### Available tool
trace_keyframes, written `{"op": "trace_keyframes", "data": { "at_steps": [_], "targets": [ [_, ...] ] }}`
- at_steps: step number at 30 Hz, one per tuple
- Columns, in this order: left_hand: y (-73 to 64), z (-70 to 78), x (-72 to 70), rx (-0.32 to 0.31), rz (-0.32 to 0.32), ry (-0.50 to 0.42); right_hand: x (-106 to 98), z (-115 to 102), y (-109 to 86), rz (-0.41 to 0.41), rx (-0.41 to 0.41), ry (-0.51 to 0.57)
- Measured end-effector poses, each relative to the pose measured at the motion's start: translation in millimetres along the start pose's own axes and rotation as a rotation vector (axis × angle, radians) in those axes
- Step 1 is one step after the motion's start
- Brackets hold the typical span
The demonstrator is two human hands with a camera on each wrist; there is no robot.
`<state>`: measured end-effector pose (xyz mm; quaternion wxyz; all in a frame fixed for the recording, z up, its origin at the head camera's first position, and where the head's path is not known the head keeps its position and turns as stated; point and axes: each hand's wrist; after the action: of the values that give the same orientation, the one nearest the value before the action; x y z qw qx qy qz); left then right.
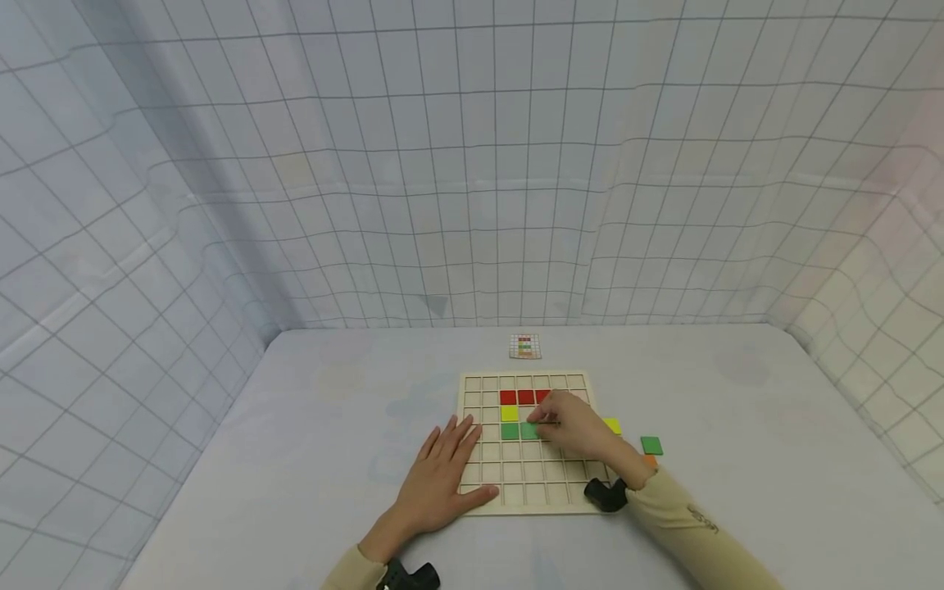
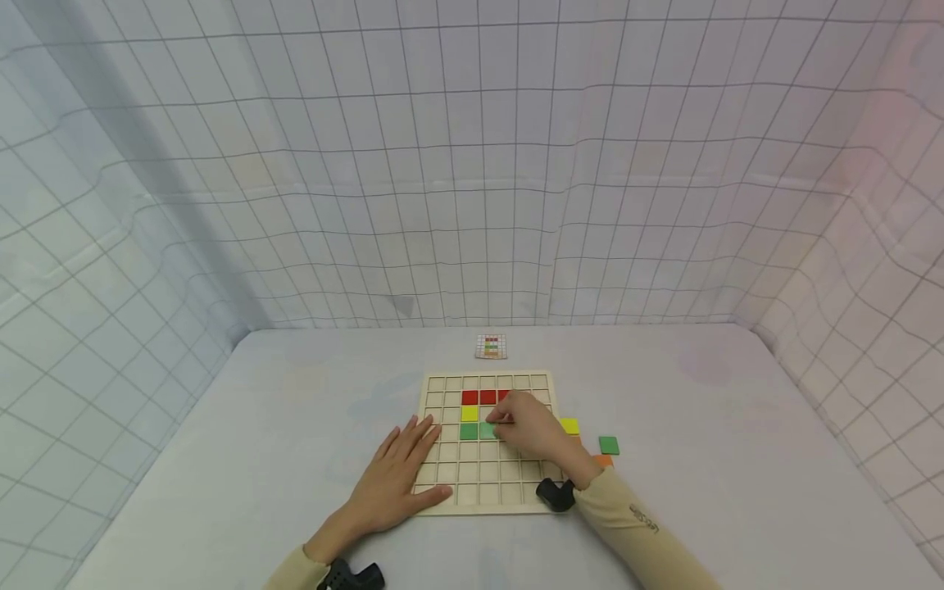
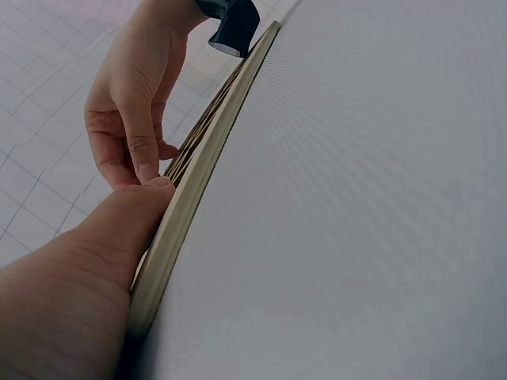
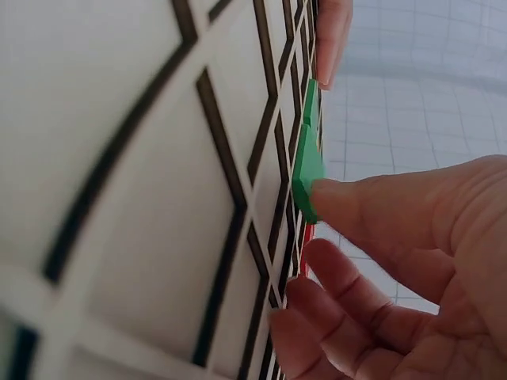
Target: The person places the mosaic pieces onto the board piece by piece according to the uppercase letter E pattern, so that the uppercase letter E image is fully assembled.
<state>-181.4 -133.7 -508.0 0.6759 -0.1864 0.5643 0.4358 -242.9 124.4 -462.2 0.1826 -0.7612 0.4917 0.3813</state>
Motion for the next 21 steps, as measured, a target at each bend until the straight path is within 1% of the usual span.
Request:
{"op": "trace_keyframes", "data": {
  "at_steps": [7, 11, 14, 18, 21],
  "targets": [
    [-0.4, 0.8, -0.1, -0.002, -0.001, -0.015, -1, -3, -3.1, -0.017, -0.011, -0.032],
    [-0.7, 0.5, 0.2, -0.006, -0.003, -0.019, -1, 0, -6.5, -0.026, -0.045, -0.079],
    [-0.8, 0.2, 0.8, -0.008, -0.005, -0.010, -3, 3, -10.1, -0.060, -0.073, -0.115],
    [-0.8, 0.5, 0.7, -0.005, 0.002, -0.008, -10, 10, -17.3, -0.119, -0.102, -0.089],
    [-1.2, 1.7, -0.5, 0.007, 0.013, -0.021, -18, 16, -25.0, -0.118, -0.112, -0.017]
  ]
}}
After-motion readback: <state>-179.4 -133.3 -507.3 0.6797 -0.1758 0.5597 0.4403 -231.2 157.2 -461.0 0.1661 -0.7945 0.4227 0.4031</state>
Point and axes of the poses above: each hand's wrist, its own y-axis towards the middle knuckle, its own x-axis out of the palm, z = x × y, and after that the axes turned 4 degrees about x, right-handed
